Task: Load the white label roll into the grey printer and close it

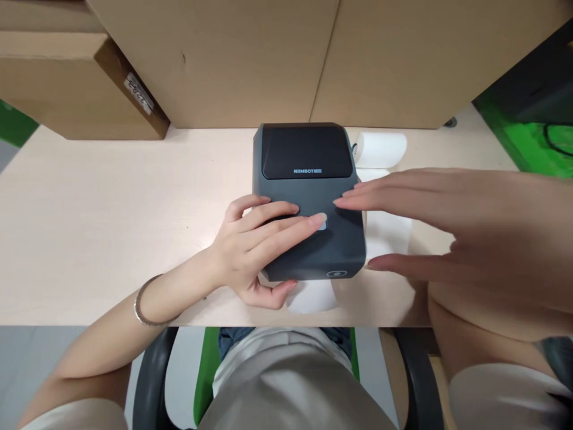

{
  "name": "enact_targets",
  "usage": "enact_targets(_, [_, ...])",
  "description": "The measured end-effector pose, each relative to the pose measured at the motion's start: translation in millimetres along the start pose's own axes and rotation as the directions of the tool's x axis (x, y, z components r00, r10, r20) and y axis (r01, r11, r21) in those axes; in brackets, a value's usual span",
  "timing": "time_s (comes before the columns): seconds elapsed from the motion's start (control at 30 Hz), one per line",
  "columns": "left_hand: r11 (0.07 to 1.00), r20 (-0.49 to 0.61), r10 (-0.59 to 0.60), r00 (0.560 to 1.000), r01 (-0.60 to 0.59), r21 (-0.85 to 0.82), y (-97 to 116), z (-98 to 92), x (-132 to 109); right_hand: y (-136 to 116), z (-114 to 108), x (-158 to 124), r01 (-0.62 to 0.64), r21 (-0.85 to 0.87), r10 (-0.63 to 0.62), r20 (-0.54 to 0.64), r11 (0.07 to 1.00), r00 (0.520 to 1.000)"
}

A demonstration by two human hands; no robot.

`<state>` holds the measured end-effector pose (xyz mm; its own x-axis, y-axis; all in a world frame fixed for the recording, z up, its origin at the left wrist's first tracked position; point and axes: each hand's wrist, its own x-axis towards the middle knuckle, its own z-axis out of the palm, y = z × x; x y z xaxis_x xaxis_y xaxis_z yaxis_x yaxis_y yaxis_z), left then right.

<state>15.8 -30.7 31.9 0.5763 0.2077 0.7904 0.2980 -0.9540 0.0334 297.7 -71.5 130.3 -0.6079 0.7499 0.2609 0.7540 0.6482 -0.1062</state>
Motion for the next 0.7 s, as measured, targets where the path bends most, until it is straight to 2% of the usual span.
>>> enact_targets(0.1, [1.000, -0.010, 0.010, 1.000, -0.010, 0.012, 2.2, -0.9, 5.9, -0.4, 1.8, 0.2, 0.073, 0.006, -0.073, 0.060, 0.997, 0.995])
enact_targets(0.23, [0.999, -0.027, 0.025, 0.999, -0.024, 0.021, 3.7, -1.5, 12.9, -1.7, 9.3, -0.9, 0.104, -0.052, -0.101, 0.056, 0.993, 0.993])
enact_targets(0.33, [0.999, 0.003, 0.038, 0.999, -0.038, 0.039, 2.9, -1.3, 12.1, -5.2, 17.0, -2.1, 0.134, -0.137, -0.127, 0.059, 0.982, 0.990])
enact_targets(0.43, [1.000, 0.000, 0.027, 1.000, -0.027, 0.014, -1.0, 1.2, 2.2, -15.1, 23.5, -1.5, 0.169, -0.209, -0.159, 0.063, 0.963, 0.985])
enact_targets(0.6, [0.985, 0.058, -0.052, 0.997, 0.061, -0.162, -17.3, 8.4, -23.5, -41.9, 30.6, 1.8, 0.089, -0.269, -0.080, 0.042, 0.959, 0.996])
enact_targets(0.7, [0.971, 0.067, -0.086, 0.994, 0.099, -0.216, -29.1, 11.9, -36.6, -49.1, 30.8, 2.5, 0.029, -0.262, -0.020, 0.037, 0.965, 0.999])
